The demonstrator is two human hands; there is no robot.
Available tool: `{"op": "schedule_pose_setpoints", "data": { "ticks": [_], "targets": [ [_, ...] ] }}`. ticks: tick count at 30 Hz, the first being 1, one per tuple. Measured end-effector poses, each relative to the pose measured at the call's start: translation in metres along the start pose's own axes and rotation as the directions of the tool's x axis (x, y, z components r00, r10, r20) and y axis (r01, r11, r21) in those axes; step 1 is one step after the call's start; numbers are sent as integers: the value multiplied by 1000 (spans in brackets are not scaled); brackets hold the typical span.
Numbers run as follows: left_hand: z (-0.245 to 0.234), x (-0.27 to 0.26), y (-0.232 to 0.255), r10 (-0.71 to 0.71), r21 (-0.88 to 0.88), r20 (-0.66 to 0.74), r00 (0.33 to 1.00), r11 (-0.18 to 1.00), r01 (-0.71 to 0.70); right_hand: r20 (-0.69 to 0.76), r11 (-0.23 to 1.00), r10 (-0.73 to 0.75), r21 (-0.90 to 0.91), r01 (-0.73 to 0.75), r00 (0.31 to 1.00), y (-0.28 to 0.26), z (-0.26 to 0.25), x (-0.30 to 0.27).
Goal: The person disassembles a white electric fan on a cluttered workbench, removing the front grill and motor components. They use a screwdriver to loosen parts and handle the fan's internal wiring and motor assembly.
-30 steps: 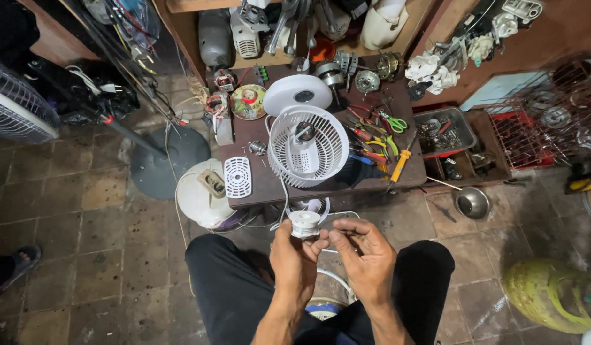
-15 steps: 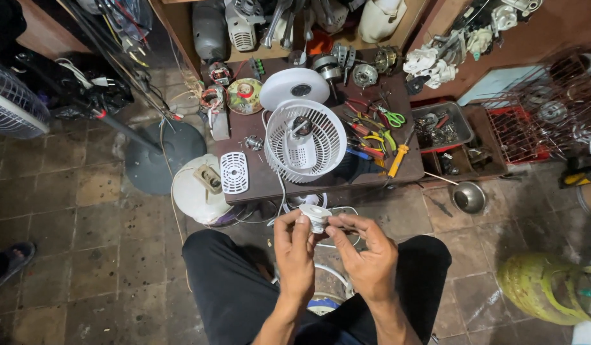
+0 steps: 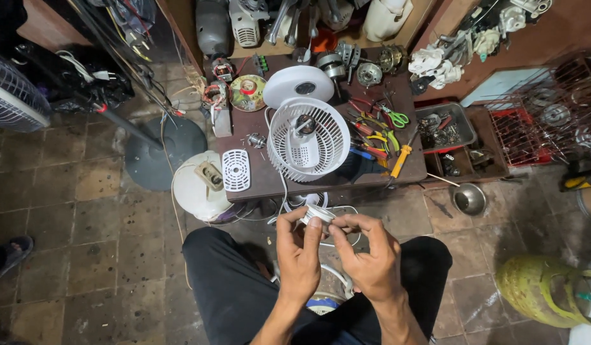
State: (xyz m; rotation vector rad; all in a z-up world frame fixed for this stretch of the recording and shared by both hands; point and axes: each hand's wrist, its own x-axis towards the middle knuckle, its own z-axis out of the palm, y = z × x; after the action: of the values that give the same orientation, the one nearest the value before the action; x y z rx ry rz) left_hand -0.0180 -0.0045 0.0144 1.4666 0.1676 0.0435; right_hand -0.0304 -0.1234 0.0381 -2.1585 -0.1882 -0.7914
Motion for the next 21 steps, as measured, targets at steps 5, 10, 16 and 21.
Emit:
{"op": "schedule_pose_setpoints", "data": {
  "ticks": [5,10,16,21],
  "targets": [
    [0,0,1,31,-12,9,999,999,-31,-1,999,8,32,-8,1000,-3,3,1],
    [-4,5,3,45,-5,37,998,999,-45,51,1000,6,30,-8,999,5,4,3],
    [-13,15,23,-49,293,38,998,955,36,134,998,-42,-45,48,990,4,-3,5],
    [-19,30,3,665,597,105,740,553,-582,311,986,151,15,-164,938,-7,-6,6]
  ]
}}
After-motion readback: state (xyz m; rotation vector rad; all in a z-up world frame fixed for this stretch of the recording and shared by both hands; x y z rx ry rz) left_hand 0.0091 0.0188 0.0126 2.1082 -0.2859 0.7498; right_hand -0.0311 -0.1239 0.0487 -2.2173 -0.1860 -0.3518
